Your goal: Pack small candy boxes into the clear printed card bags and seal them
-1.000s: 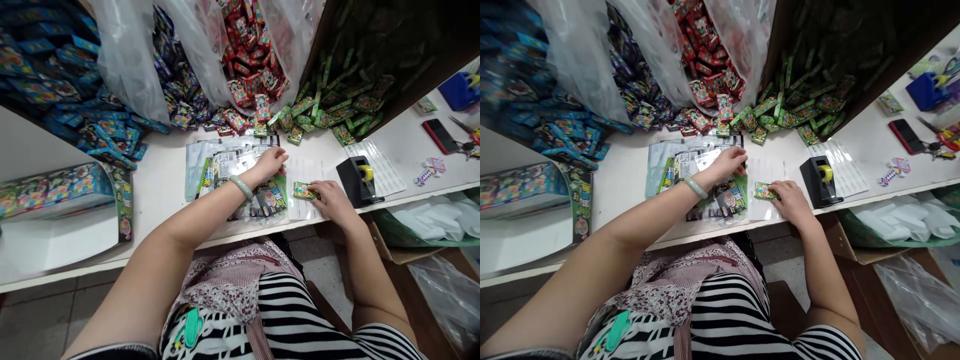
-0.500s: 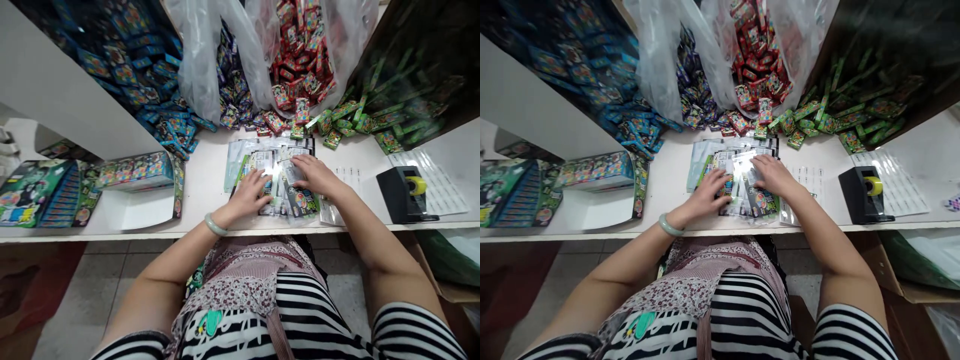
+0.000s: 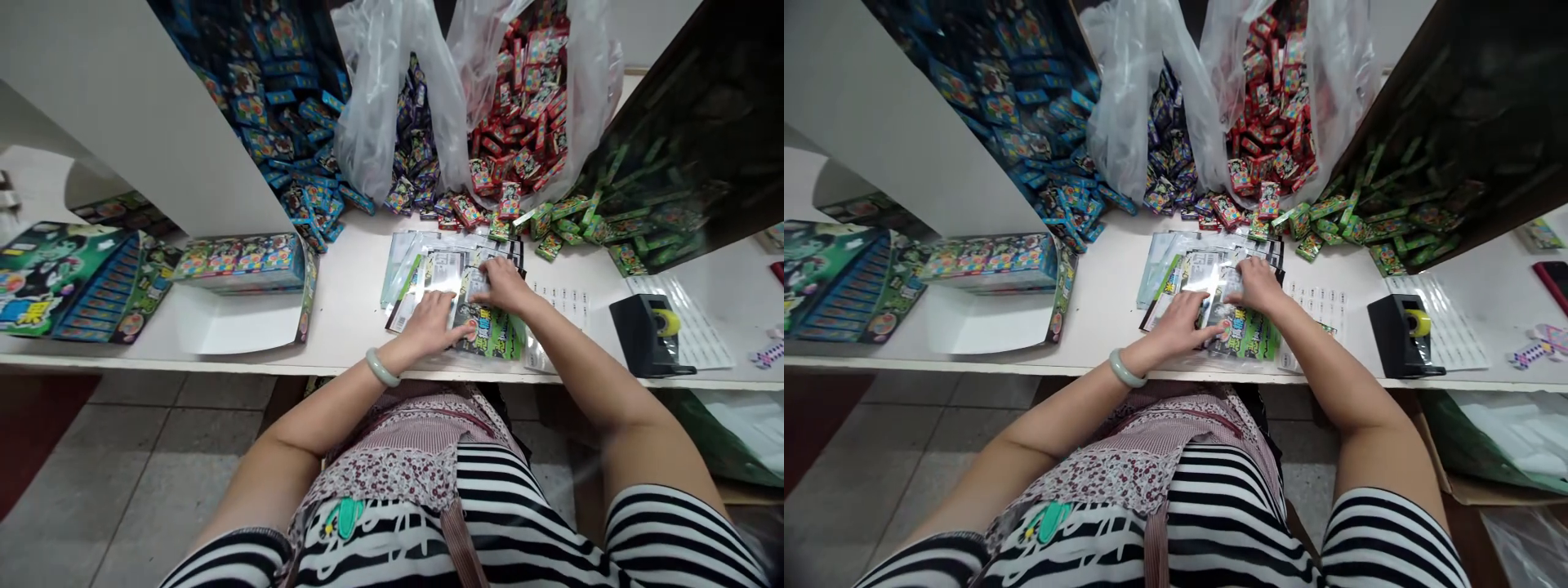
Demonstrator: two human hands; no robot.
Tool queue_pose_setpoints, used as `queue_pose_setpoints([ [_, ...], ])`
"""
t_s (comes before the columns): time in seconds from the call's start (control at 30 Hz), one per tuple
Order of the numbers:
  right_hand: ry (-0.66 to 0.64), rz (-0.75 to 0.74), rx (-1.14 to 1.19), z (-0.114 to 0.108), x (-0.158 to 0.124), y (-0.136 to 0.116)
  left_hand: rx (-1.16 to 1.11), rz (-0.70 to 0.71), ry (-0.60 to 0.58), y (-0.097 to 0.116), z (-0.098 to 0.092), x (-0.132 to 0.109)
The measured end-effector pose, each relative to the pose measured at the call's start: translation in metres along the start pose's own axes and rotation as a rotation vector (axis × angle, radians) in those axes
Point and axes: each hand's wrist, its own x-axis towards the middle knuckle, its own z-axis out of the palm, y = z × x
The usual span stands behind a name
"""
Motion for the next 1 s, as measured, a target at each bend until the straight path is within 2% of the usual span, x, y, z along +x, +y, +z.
queue_pose_setpoints([
  [0.1, 0.137, -0.015, 0.113, 0.017, -0.009, 0.001, 0.096, -0.070, 0.016, 0.007, 0.002, 0.002],
  [0.17, 0.238, 0.074, 0.156, 0.024, -0.018, 0.005, 0.109, -0.095, 0.007, 0.004, 0.000, 0.004],
  [0.23, 0.285, 0.208, 0.195, 0.028, -0.026, 0.012, 0.091, -0.107, -0.014, -0.001, -0.003, 0.007],
  [0.33, 0.190, 0.317, 0.243, 0.028, -0.033, 0.016, 0.044, -0.124, -0.006, -0.010, -0.005, 0.011],
  [0.5, 0.064, 0.311, 0.208, 0.022, -0.031, -0.005, -0.132, -0.183, 0.073, -0.029, -0.003, 0.012],
  [0.6, 0.020, 0.278, 0.197, 0.020, -0.033, -0.019, -0.319, -0.300, 0.134, -0.044, -0.005, 0.008],
  [0.67, 0.006, 0.248, 0.181, 0.017, -0.037, -0.023, -0.536, -0.368, 0.163, -0.051, -0.008, 0.004],
  [0.73, 0.077, 0.188, 0.164, 0.013, -0.039, -0.025, -0.737, -0.396, 0.159, -0.053, -0.012, -0.001],
  [0.87, 0.322, -0.082, 0.211, 0.006, -0.034, -0.035, -0.910, -0.332, 0.135, -0.044, -0.023, -0.013],
  [0.93, 0.306, -0.155, 0.283, 0.003, -0.028, -0.045, -0.933, -0.259, 0.153, -0.039, -0.032, -0.019],
  [1.0, 0.265, -0.168, 0.354, 0.001, -0.024, -0.055, -0.880, -0.188, 0.187, -0.036, -0.042, -0.024],
])
